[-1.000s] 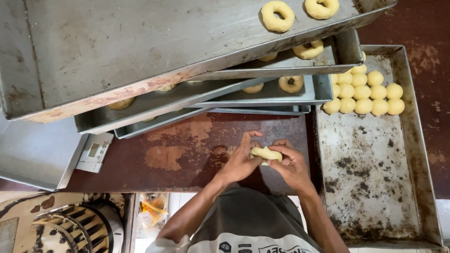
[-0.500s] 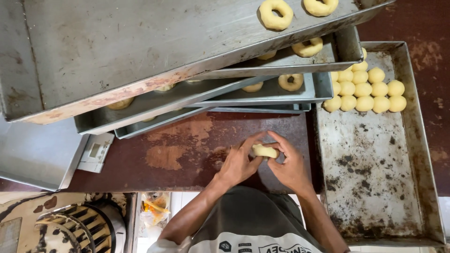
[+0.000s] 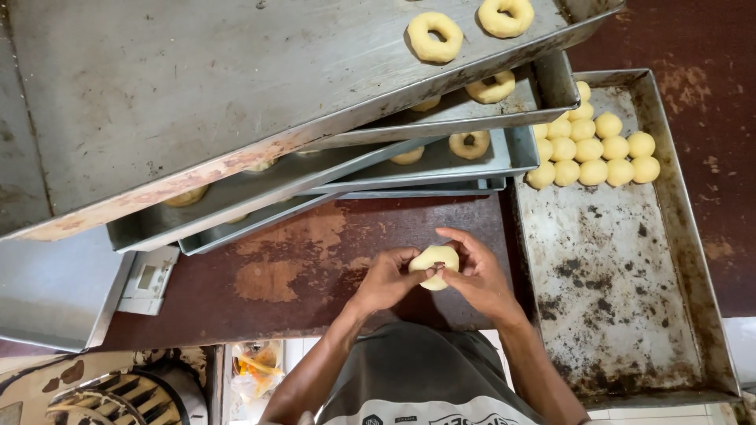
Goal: Shaping dough balls into rings and placing them on baking trays.
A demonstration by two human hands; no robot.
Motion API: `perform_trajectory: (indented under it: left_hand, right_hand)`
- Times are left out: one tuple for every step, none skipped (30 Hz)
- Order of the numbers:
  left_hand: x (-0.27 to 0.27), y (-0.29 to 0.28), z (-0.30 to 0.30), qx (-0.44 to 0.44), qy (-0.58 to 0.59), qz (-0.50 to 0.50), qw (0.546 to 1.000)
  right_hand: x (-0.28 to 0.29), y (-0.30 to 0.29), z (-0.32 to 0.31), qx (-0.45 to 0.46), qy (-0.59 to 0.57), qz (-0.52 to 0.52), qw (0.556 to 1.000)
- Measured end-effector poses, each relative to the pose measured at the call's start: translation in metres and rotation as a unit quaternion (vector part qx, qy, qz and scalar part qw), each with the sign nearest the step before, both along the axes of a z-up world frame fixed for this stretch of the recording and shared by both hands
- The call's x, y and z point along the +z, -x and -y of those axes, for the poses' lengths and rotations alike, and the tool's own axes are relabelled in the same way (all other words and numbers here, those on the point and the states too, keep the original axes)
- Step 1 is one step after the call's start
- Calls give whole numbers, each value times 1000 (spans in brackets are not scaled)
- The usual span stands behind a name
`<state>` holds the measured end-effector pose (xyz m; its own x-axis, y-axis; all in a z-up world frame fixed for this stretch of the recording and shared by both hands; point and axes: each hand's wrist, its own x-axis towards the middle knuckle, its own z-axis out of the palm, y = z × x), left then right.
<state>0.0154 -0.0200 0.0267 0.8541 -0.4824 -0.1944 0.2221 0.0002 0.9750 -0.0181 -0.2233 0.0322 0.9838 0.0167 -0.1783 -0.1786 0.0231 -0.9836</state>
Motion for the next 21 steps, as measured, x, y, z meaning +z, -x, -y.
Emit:
perform_trajectory:
  left_hand:
    - [3,-1,-2,0,-1,0,1000]
    - [5,-3,-4,-44,-56,38,997]
    - [7,-3,-6,-87,-111,75,987]
    - [8,-3,-3,-87,-112,74,987]
    - [8,-3,-1,-35,-79,106,991]
    - [8,-3,1,17,-45,137,989]
    - [8,-2,3,19,-45,136,990]
    - [8,0,5,57,-64,118,989]
    - [7,1,8,95,-83,100,987]
    - [-6,4,11,98,-83,99,987]
    - [-19,7,14,122,-81,111,983]
    - [-32,9,17,147,-79,123,978]
    - [-34,8,15,148,-80,122,978]
    - [-36,7,13,133,-85,133,978]
    - [-39,6,11,117,-89,145,978]
    - [-14,3,7,119,-89,144,978]
    - [10,1,3,60,-48,120,990]
    - [35,-2,-1,1,-7,95,995]
    - [20,0,1,3,-8,95,995]
    - [6,3,4,44,-43,108,992]
    - [-9,6,7,84,-78,120,986]
  right_hand:
    - [2,-1,-2,0,-1,0,1000]
    - [5,-1,-4,10,30,23,999]
    - [7,-2,-6,20,61,45,997]
    - [8,-3,-10,21,60,44,997]
    - [9,-3,-13,24,93,66,993]
    - [10,-4,-17,27,127,87,988]
    - [12,-5,-21,29,126,86,988]
    - [15,-7,-24,11,202,129,971]
    - [17,-9,-28,-7,275,171,946]
    - [4,-8,-23,-5,275,171,946]
    - [-9,-8,-18,-5,239,127,963]
    - [-22,-8,-14,-6,203,81,976]
    - [-23,-9,-11,-4,202,81,976]
    - [-24,-10,-8,-11,128,55,990]
    - [-25,-11,-4,-19,55,30,998]
    - [-17,-12,-8,-17,54,29,998]
    - [-9,-12,-11,38,39,32,998]
    - [-1,-12,-14,93,23,35,995]
    - [3,-10,-13,95,22,35,995]
    - [7,-8,-11,100,73,56,991]
    - [11,-5,-9,105,123,75,984]
